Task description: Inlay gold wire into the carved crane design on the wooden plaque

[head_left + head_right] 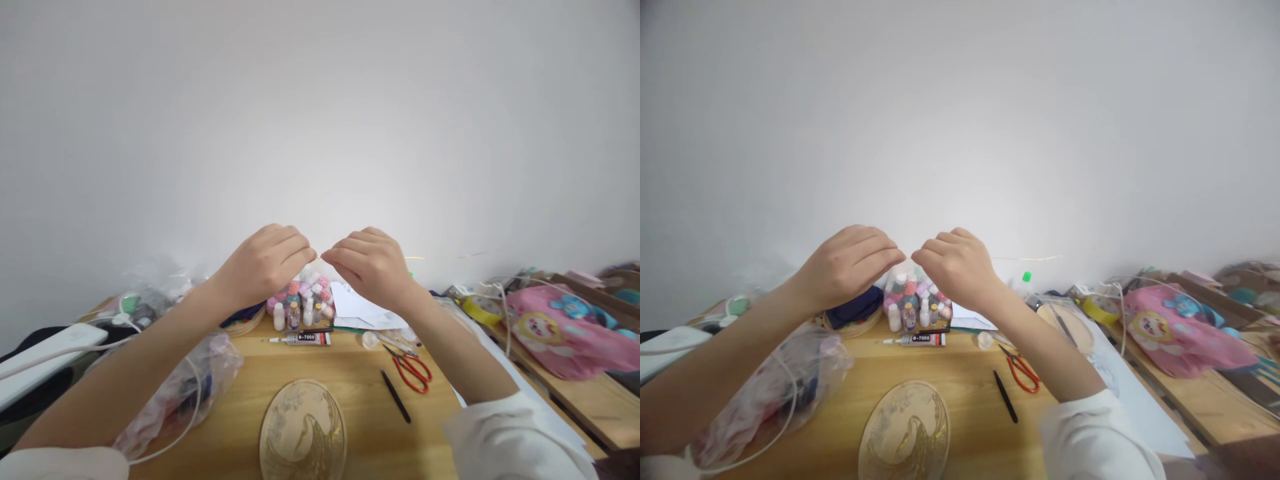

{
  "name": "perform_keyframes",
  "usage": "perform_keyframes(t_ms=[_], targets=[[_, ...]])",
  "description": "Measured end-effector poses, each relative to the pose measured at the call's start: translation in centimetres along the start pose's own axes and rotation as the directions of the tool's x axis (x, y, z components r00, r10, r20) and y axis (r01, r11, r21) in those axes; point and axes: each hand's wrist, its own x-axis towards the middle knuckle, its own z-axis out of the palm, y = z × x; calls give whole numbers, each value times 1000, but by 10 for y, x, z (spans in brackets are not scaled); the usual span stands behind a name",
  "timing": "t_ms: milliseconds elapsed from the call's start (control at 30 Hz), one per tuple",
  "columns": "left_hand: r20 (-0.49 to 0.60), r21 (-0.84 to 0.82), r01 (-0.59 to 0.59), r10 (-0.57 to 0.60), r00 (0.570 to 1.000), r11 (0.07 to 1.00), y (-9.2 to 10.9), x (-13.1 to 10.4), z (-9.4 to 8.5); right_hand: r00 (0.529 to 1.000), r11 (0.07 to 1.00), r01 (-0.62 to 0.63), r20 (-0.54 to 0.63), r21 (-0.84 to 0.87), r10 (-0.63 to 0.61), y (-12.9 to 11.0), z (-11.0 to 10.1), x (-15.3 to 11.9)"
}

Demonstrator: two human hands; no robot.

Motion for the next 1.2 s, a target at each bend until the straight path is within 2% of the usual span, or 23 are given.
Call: perform_keyframes(t_ms=[300, 533, 800, 1200], targets=[[-3, 31, 30, -30, 1000, 999, -11, -11, -5, 992, 994, -104, 83, 46, 100, 7, -4, -6], [-3, 12, 39, -39, 999, 999, -3, -5, -3, 996, 997, -73, 55, 38, 71, 1, 2, -1], [4, 35, -15, 15, 1000, 999, -1, -2, -5, 1000, 1000, -17, 18, 25, 17, -1, 3, 1], [25, -2, 3, -3, 1000, 1000, -1, -7, -3, 996, 997, -35, 78, 66, 30, 0, 4, -1]])
